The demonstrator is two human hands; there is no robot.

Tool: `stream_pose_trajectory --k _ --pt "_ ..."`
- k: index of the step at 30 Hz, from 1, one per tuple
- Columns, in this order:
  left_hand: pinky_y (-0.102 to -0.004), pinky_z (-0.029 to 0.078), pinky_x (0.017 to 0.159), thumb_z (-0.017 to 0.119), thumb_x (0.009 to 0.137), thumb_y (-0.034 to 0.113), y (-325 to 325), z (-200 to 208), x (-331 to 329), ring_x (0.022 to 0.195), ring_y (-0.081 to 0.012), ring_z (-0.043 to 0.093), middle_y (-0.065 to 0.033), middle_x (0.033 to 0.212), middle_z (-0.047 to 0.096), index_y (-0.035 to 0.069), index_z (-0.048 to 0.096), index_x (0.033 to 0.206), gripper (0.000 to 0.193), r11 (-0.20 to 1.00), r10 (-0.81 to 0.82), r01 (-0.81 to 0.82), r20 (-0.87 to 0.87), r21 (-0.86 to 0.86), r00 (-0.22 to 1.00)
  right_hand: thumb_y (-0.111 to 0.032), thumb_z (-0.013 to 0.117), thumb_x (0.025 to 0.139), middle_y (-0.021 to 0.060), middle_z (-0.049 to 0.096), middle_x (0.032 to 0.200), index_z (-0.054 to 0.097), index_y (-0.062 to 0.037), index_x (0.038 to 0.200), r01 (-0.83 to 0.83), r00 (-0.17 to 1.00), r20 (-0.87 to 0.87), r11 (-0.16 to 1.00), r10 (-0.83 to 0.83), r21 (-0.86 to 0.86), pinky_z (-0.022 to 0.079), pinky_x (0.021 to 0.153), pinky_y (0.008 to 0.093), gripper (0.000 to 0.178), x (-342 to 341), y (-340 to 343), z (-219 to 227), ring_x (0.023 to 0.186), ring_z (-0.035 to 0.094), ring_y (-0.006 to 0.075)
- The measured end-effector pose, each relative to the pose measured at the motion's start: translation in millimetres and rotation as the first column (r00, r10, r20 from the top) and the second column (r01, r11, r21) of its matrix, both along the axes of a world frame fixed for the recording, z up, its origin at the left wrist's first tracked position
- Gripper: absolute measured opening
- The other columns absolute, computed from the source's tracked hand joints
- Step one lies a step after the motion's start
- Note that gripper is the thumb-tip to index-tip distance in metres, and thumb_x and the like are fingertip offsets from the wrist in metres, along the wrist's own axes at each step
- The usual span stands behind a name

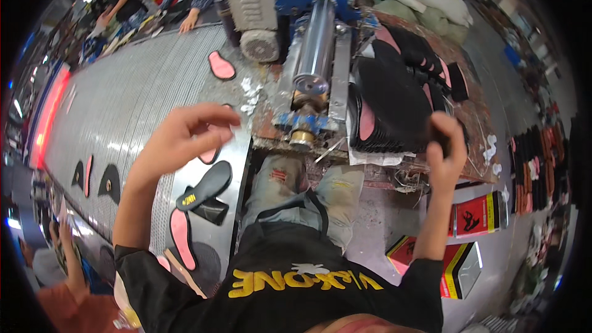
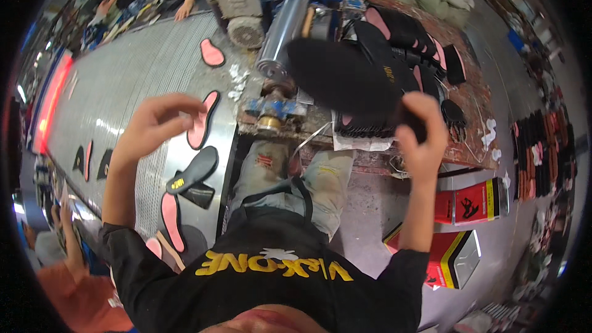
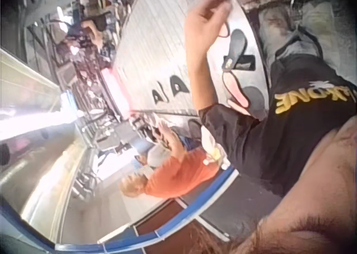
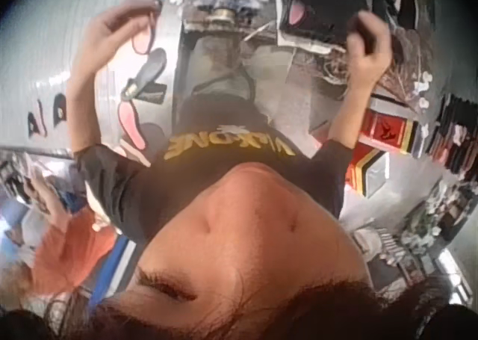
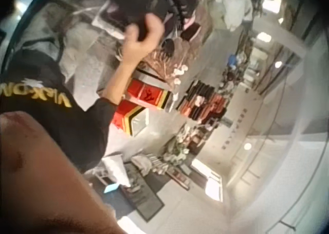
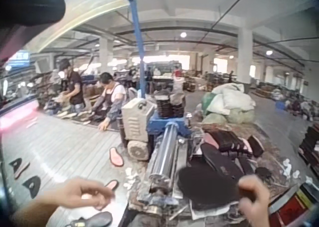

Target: Apply adhesive to shoe insoles and place them on a conveyor belt for processing.

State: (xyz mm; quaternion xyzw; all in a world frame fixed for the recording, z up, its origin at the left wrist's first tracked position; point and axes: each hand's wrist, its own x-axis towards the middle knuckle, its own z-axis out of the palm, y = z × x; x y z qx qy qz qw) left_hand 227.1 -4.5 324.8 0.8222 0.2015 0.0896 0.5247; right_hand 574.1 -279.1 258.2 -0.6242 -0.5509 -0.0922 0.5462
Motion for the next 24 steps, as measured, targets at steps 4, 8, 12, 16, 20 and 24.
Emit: stream_pose_trajectory --k 4,8,12,16,20,24 --pt "-0.033 0.046 0.096 0.074 0.081 0.013 72.9 -5.1 69.3 0.11 -0.017 0.059 -0.0076 0.123 0.063 0.001 0.059 0.125 0.049 0.936 -0.106 0.06 0.118 0.346 0.987 -0.015 0.076 0.075 0.0122 0.063 0.105 0.062 0.0005 0.105 0.222 0.95 0.242 0.971 -0.196 -0.085 0.045 0.091 0.0346 0.037 63.0 26.1 23.8 0.099 0.06 0.0263" --pt "-0.0359 0.039 0.108 0.077 0.075 0.012 111.0 -4.6 136.6 0.128 -0.0209 0.049 -0.0094 0.139 0.052 0.004 0.047 0.14 0.071 0.899 -0.279 0.24 0.056 0.365 0.959 -0.022 0.078 0.075 0.0119 0.062 0.1 0.061 0.0005 0.101 0.175 0.934 0.339 0.97 -0.109 -0.169 0.046 0.085 0.036 0.039 87.7 54.9 25.7 0.095 0.058 0.0282" --pt "-0.0379 0.036 0.11 0.083 0.071 0.024 131.5 -14.1 170.6 0.13 -0.0233 0.046 -0.0123 0.142 0.048 0.004 0.041 0.144 0.087 0.831 -0.36 0.339 -0.038 0.441 0.932 -0.023 0.078 0.074 0.0114 0.06 0.097 0.061 0.0006 0.098 0.142 0.923 0.381 0.963 -0.045 -0.23 0.045 0.083 0.0363 0.037 90.0 82.7 23.0 0.093 0.056 0.0292" --pt "-0.0393 0.035 0.111 0.085 0.068 0.029 142.8 -27.2 180.1 0.132 -0.0246 0.044 -0.0133 0.143 0.047 0.003 0.04 0.144 0.092 0.836 -0.387 0.368 -0.038 0.408 0.921 -0.023 0.077 0.074 0.0112 0.06 0.095 0.06 0.0 0.095 0.07 0.914 0.403 0.959 0.047 -0.273 0.046 0.081 0.0371 0.035 76.8 123.0 25.2 0.091 0.056 0.0307" --pt "-0.0382 0.038 0.107 0.085 0.067 0.032 138.1 -39.3 173.1 0.127 -0.0308 0.048 -0.0179 0.137 0.05 -0.002 0.046 0.136 0.086 0.791 -0.393 0.304 0.061 0.53 0.918 -0.022 0.076 0.076 0.012 0.058 0.102 0.061 0.001 0.101 -0.011 0.905 0.386 0.919 0.177 -0.394 0.044 0.09 0.037 0.037 52.9 156.4 23.9 0.102 0.054 0.0296" --pt "-0.0385 0.038 0.106 0.084 0.066 0.032 146.2 -42.6 155.8 0.125 -0.0347 0.047 -0.0193 0.132 0.052 -0.003 0.048 0.132 0.083 0.706 -0.326 0.206 0.053 0.678 0.944 -0.018 0.075 0.076 0.0133 0.055 0.114 0.062 -0.0026 0.107 -0.078 0.912 0.333 0.897 0.241 -0.436 0.041 0.098 0.0373 0.037 33.4 166.0 33.8 0.112 0.052 0.0317"
